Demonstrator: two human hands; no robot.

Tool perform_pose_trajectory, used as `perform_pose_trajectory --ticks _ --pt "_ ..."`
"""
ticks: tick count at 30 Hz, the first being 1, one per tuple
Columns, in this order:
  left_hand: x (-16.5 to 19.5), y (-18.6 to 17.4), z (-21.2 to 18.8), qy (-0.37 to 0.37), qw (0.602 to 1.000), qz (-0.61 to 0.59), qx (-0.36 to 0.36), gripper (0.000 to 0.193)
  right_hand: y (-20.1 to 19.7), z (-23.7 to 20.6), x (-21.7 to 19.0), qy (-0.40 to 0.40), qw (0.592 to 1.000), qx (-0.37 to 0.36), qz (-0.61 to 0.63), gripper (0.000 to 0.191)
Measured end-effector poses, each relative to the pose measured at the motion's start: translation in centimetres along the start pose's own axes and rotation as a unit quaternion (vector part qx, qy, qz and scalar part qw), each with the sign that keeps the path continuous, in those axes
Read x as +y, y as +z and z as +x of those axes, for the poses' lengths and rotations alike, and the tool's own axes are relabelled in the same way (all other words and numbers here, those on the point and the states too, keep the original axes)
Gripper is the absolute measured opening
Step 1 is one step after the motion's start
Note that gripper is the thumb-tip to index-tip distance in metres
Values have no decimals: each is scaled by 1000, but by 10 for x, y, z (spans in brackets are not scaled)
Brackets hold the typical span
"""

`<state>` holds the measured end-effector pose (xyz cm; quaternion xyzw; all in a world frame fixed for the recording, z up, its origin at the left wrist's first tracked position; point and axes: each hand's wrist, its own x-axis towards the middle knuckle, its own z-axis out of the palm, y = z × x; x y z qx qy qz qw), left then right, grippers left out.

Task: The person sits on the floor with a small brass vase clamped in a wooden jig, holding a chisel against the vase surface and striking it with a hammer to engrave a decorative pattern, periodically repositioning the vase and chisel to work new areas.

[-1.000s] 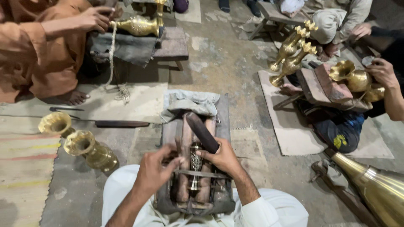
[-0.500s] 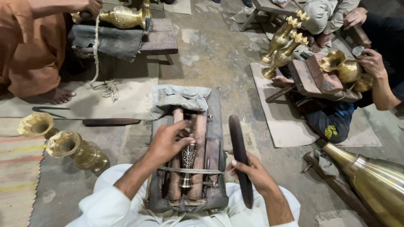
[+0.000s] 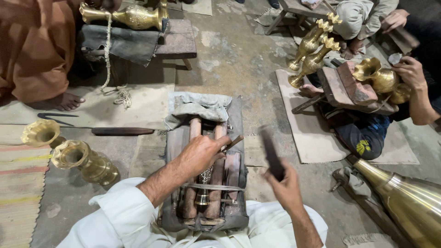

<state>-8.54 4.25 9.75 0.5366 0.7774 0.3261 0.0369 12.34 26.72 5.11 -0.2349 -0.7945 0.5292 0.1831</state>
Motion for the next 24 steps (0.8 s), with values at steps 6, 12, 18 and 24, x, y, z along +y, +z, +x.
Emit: perform_pose_trajectory --ticks 6,12,18,24 --pt "-3 5 0 2 999 28 -15 38 -21 17 -47 -132 926 61 -348 53" --pt "-3 3 1 19 1000 19 -8 29 -26 17 -82 -152 903 42 -400 56" --pt "-3 2 -1 8 999 44 -23 31 -20 13 -90 -155 917 75 -361 43" --pt "-9 6 -3 22 1000 9 -2 35 -19 15 -89 -125 923 74 -356 43"
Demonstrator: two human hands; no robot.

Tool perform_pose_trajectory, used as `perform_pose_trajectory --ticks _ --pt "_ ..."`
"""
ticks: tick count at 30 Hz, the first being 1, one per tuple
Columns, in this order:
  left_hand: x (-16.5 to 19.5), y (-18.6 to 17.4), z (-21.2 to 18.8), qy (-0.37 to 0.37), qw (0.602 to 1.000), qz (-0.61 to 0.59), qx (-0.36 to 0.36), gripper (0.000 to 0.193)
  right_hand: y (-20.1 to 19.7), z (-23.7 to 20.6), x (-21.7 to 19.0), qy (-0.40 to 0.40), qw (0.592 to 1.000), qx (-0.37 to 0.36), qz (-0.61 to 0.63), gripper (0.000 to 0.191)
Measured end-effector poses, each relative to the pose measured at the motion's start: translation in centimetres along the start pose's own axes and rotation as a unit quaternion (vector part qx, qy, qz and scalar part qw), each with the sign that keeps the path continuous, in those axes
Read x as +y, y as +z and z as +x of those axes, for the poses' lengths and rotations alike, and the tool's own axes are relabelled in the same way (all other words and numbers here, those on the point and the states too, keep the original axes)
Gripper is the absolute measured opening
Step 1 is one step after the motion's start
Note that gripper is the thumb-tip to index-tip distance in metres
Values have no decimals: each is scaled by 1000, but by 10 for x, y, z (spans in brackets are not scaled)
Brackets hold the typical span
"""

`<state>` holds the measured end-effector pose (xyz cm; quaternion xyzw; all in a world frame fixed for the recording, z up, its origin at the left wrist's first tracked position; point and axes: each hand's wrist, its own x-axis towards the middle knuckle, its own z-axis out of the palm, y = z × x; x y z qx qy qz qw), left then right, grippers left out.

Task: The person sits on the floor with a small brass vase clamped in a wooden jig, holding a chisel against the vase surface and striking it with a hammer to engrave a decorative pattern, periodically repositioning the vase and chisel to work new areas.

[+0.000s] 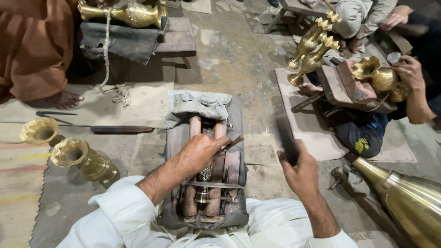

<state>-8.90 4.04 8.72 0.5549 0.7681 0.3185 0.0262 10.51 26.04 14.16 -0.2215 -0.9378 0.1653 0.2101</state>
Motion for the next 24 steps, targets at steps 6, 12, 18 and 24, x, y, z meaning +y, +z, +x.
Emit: perform_pose_trajectory --ticks 6,12,18,24 --pt "-4 -3 -4 -9 1000 -25 -11 40 2 1 -3 93 996 -9 17 34" --pt "-4 -8 -7 -11 998 -58 -3 39 -1 3 -6 -20 1000 7 -15 40" --pt "-5 -9 -9 0 999 -47 4 34 -6 8 -13 -72 995 13 -67 41" --pt "-8 -8 -12 5 998 -62 11 36 -12 12 -23 -77 995 19 -65 36"
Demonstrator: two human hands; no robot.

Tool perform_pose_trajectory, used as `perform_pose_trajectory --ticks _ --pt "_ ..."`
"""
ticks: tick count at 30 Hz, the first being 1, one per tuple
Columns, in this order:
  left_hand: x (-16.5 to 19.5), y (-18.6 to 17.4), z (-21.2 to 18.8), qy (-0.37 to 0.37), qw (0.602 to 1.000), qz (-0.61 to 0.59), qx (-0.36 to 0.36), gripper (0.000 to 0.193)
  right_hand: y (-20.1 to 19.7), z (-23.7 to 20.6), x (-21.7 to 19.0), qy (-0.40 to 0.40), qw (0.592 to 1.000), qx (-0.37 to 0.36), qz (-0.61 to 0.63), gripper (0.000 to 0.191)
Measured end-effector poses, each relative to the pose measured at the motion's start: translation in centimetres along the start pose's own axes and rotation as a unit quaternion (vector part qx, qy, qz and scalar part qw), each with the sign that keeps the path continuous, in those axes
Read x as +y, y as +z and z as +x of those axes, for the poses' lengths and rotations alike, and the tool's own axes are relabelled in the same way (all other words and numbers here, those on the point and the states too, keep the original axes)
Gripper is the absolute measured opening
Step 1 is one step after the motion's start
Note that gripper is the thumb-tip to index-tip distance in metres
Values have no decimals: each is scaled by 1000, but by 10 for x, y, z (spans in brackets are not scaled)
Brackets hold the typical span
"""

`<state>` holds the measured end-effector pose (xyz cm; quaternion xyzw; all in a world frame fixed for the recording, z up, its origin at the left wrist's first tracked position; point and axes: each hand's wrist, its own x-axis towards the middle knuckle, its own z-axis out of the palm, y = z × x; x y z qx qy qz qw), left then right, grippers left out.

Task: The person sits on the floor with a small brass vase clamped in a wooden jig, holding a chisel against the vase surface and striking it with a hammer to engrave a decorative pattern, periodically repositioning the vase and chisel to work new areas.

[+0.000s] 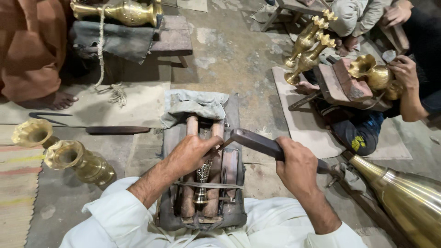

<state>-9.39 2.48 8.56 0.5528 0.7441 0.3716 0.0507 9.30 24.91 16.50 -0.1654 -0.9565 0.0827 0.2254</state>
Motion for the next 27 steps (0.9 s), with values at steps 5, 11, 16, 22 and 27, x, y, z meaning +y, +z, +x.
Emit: perform_pose_trajectory --ticks 5,11,16,22,27 --pt "-2 1 -4 4 999 -19 34 40 -4 7 -3 43 998 -29 45 39" --pt "-5 -1 -8 4 998 -32 45 39 -7 16 -8 -25 999 1 30 35" --pt "-5 0 -13 4 996 -57 64 35 -12 22 -17 -141 988 6 -62 44" --pt "-6 -2 -16 7 995 -55 87 36 -15 29 -24 -135 987 -25 -86 45" --pt "-6 -2 -20 -16 993 -71 88 36 -17 34 -23 -71 997 -10 25 42"
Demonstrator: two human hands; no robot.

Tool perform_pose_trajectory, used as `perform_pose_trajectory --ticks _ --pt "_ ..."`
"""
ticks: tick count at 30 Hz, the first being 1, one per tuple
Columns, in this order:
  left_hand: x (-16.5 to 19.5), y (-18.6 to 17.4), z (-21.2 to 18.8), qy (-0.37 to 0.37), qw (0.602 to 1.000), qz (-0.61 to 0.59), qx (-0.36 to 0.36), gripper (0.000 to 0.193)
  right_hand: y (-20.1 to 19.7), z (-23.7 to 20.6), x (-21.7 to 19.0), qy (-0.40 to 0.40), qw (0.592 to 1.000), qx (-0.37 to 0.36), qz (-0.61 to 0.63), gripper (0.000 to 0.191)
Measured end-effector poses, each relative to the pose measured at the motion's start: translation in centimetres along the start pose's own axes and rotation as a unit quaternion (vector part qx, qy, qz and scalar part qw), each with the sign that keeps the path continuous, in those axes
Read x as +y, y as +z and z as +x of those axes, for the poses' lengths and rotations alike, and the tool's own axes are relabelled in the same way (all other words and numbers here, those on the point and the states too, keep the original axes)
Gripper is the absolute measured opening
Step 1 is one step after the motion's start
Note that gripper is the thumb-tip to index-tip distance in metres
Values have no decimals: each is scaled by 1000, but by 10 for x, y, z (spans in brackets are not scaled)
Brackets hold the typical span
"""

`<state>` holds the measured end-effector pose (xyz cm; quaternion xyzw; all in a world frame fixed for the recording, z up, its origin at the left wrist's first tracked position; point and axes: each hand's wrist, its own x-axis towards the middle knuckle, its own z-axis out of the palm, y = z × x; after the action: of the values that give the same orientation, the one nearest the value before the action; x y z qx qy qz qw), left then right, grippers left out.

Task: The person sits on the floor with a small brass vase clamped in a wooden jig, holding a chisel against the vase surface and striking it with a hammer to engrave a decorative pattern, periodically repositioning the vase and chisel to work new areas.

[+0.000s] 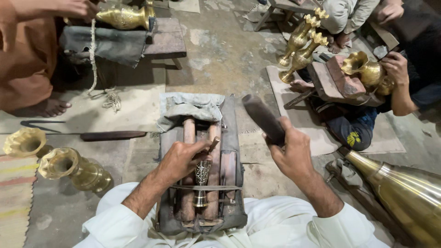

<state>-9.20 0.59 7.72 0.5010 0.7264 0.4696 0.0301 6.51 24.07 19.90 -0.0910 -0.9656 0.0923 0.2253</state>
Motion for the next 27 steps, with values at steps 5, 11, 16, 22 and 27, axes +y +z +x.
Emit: perform_pose_trajectory --ticks 5,11,16,22,27 --pt "-3 0 -4 8 1000 -17 17 39 -1 6 -5 3 998 -21 -52 41" --pt "-11 4 -10 14 999 -22 42 31 -5 14 -11 -76 992 -33 -95 44" --pt "-20 8 -14 17 998 -16 56 31 -7 20 -13 -83 996 6 -14 44" --pt "-28 17 -20 -19 998 -22 52 34 -9 26 -18 2 999 -37 6 43" --pt "-35 23 -28 14 987 -121 108 35 -3 23 -14 -119 987 -73 -83 39"
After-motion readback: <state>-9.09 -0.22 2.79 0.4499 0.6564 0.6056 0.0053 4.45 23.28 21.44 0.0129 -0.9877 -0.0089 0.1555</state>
